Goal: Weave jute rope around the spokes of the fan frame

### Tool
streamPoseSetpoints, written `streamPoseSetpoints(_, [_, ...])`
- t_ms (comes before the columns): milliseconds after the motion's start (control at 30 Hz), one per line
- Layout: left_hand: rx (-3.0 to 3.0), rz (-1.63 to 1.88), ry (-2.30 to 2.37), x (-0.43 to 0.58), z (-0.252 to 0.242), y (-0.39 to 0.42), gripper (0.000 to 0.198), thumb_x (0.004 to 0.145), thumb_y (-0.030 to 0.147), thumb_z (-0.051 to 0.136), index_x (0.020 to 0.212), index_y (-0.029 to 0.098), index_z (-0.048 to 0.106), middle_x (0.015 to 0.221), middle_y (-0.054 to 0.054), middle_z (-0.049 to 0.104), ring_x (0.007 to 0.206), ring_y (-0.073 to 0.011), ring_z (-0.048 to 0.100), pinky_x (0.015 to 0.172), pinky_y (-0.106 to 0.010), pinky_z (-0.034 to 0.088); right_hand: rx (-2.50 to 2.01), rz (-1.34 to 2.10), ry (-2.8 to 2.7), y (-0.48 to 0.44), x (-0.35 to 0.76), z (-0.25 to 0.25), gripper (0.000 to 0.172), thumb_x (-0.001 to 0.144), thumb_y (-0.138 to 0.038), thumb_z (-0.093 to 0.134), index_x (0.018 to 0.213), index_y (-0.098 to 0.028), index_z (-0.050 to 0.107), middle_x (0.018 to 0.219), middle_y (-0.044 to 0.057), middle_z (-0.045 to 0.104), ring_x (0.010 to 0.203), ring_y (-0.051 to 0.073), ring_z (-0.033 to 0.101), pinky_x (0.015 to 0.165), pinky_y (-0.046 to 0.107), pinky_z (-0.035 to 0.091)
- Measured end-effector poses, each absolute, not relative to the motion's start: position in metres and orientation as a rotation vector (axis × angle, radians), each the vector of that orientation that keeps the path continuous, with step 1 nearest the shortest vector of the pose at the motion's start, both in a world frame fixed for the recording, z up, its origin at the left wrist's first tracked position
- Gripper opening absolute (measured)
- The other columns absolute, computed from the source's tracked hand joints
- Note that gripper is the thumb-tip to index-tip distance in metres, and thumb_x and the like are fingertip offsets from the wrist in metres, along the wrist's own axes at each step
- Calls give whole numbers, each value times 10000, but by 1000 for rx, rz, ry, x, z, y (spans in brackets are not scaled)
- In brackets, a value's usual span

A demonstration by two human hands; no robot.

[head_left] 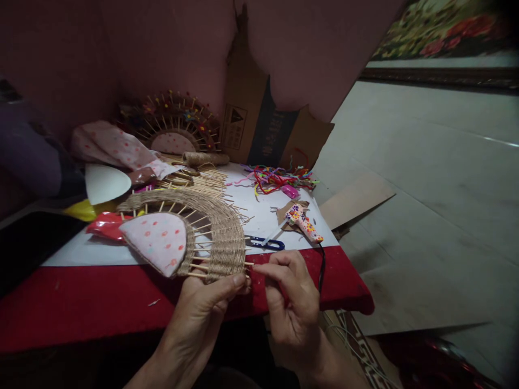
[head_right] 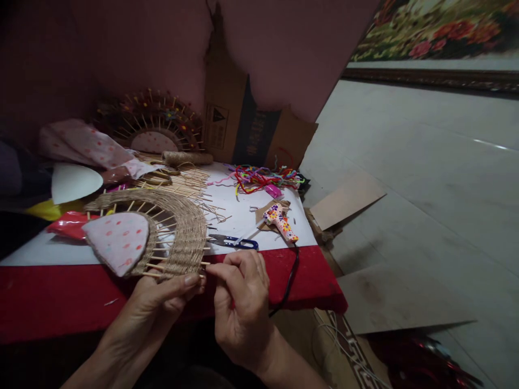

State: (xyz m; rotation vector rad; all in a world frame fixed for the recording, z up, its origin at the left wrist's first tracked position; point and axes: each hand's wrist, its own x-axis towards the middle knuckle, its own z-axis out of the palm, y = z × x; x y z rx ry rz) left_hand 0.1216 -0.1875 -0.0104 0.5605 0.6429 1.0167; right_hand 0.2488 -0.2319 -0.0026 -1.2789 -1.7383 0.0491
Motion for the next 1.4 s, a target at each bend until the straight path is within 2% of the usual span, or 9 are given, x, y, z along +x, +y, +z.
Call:
streamPoseSetpoints(267, [550, 1016, 596, 121, -9, -188, 230, 650, 62, 652, 868, 134, 657, 783, -24, 634, 705, -130, 569, 680, -267, 483, -1291, 66, -1768, -230, 245, -5, 292, 752, -24, 431, 970, -167, 562, 864, 60, 467, 822, 188, 441, 698, 365, 367])
streamPoseSetpoints(400, [547, 1015, 614, 121, -11, -188, 220, 634, 58, 660, 840, 136, 661, 803, -25, 641, 697, -133, 576, 647, -256, 484, -1278, 70, -1750, -231, 247, -3, 300, 751, -28, 424, 975, -167, 567, 866, 61, 457, 817, 186, 444, 696, 363, 374])
streamPoseSetpoints(567, [567, 1003, 604, 121, -10, -188, 138, 659, 72, 644, 783, 128, 666, 808, -38, 653, 739, -151, 589, 685, -270, 484, -1262, 77, -1797, -231, 248, -1, 343, 745, -47, 431, 1033, -185, 559, 881, 63, 447, 825, 192, 442, 700, 369, 379])
streamPoseSetpoints(733, [567, 1001, 601, 121, -9, -189, 173, 671, 75, 634, 831, 131, 665, 812, -39, 646, 770, -163, 586, 722, -295, 483, -1265, 15, -1816, -228, 247, -7, 345, 741, -53, 449, 1021, -214, 571, 862, 53, 449, 804, 191, 438, 692, 371, 376])
streamPoseSetpoints(1100, [569, 1005, 626, 121, -7, -189, 238, 650, 71, 657, 873, 152, 654, 749, -7, 625, 666, -115, 565, 622, -229, 482, -1223, 139, -1697, -233, 251, 0, 341, 743, -23, 428, 1009, -182, 569, 885, 53, 462, 845, 178, 455, 719, 356, 400])
streamPoseSetpoints(1400, [564, 1005, 614, 120, -5, -191, 157, 645, 72, 659, 793, 125, 660, 770, -30, 635, 701, -126, 571, 649, -236, 482, -1234, 145, -1716, -231, 248, -7, 325, 739, -36, 437, 982, -198, 579, 865, 50, 466, 814, 179, 467, 706, 370, 402])
